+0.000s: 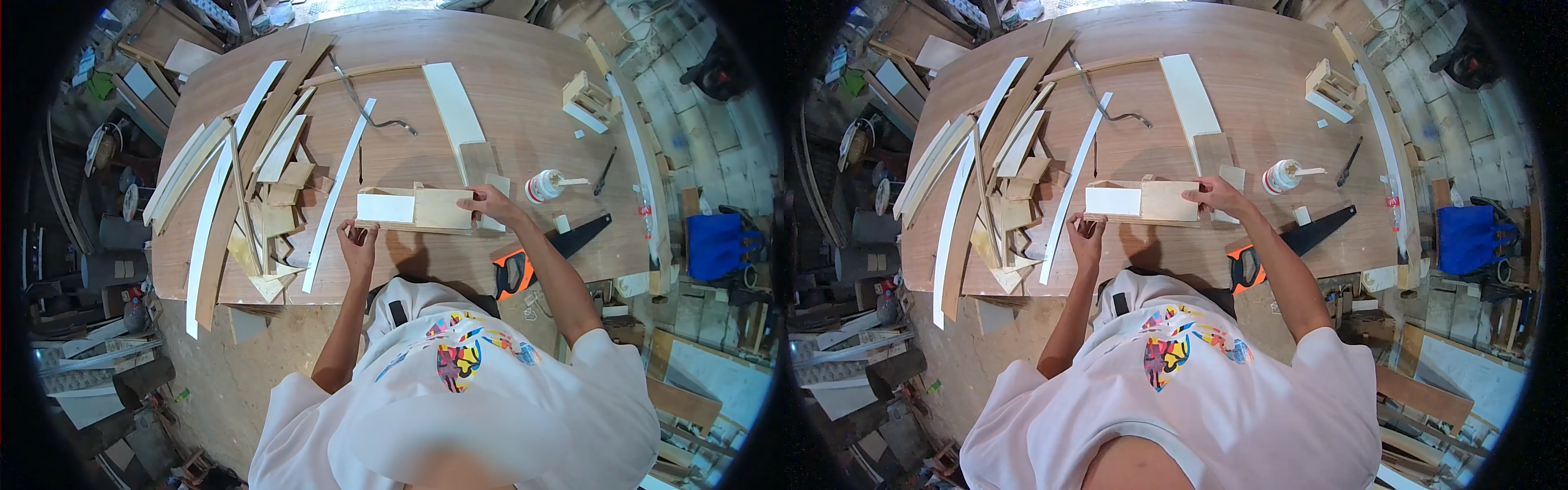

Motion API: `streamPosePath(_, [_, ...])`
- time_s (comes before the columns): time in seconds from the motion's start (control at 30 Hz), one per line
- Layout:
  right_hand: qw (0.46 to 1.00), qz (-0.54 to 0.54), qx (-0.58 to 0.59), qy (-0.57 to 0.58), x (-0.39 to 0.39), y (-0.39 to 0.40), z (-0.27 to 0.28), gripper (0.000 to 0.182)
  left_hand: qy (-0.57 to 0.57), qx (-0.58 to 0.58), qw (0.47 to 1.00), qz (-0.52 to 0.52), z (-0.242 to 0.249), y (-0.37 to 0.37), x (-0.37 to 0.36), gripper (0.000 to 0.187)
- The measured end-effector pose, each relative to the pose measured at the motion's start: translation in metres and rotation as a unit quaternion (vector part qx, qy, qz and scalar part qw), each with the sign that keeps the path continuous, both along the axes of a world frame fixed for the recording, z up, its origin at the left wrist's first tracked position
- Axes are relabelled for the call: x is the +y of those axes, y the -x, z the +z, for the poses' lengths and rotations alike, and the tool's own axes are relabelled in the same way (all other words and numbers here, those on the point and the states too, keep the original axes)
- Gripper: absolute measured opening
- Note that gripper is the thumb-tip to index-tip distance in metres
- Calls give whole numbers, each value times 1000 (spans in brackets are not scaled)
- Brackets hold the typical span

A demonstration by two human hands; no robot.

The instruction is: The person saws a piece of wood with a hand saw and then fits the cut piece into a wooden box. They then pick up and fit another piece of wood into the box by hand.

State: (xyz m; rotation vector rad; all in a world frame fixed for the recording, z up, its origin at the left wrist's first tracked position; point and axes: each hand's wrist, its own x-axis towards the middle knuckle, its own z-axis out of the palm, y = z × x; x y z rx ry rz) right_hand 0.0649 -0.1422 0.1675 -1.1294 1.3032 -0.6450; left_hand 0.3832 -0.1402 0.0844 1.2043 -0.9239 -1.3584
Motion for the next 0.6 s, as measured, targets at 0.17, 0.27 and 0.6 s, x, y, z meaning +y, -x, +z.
streamPosePath(0.17, [1000,-10,-11,-8,-1,-1,5,52,-4,4,1000,1,3,1,0,46])
streamPosePath(0.27, [1000,-4,-13,-15,-2,2,1,69,-3,-4,1000,1,1,0,1,46])
streamPosePath(0.6, [1000,21,18,-6,-1,4,-7,63,5,-4,1000,4,-5,-1,5,44])
